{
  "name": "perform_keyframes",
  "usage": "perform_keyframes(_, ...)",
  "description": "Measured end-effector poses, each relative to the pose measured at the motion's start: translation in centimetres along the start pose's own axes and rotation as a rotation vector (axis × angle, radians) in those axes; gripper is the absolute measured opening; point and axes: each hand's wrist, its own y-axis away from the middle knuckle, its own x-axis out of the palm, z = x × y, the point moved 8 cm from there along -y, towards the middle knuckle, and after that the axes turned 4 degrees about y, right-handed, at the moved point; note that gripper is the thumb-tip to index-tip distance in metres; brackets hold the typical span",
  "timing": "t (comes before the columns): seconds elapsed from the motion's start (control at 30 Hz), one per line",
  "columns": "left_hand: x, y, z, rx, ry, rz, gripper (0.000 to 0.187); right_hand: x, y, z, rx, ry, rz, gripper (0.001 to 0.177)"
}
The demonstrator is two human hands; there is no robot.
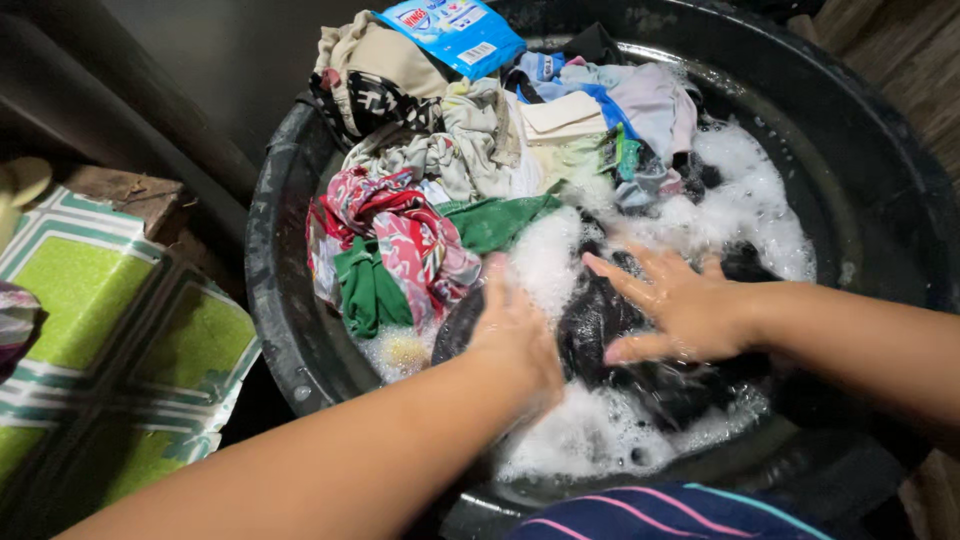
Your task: The person hand-washes a dark garment in a large black basin filled with soapy water. They repeatedly submerge, scrub, and wring the item while other clothes remain soaking in the basin.
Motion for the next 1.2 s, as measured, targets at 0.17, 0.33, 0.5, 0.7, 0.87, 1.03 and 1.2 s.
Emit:
perform_keyframes(0.17, 0.7, -2.9, -1.6, 0.062, 0.024, -0.044, 0.053, 1.4, -3.5, -1.8, 0.081, 0.136, 0.06, 0.108)
perform_keyframes(0.33, 2.3, -5.4, -1.8, 0.059, 0.101, -0.129, 0.048, 2.9, -6.4, -3.1, -0.045, -0.014, -0.112, 0.106)
perform_keyframes(0.5, 1.8, -5.7, -1.5, 0.098, 0.202, -0.231, 0.042, 3.5, -6.4, -3.9, -0.031, 0.026, -0.012, 0.087)
perform_keyframes(0.7, -4.2, -1.0, 3.5, 0.304, 0.957, -0.671, 0.038, -3.8, -0.5, -2.7, -0.249, -0.862, -0.222, 0.095)
perform_keyframes(0.87, -6.0, 2.5, 7.6, 0.47, 2.259, -0.606, 0.033, -4.7, 2.0, -0.1, -0.434, -0.807, -0.267, 0.114)
perform_keyframes(1.03, -6.5, 5.2, 14.2, 0.74, 2.858, -0.901, 0.015, -8.5, 3.4, -4.0, -0.056, -0.508, -0.318, 0.074)
perform_keyframes(1.2, -1.7, -0.7, 13.2, 0.093, 3.242, -1.146, 0.012, -13.8, 10.6, -0.6, -0.605, -1.562, -0.593, 0.079)
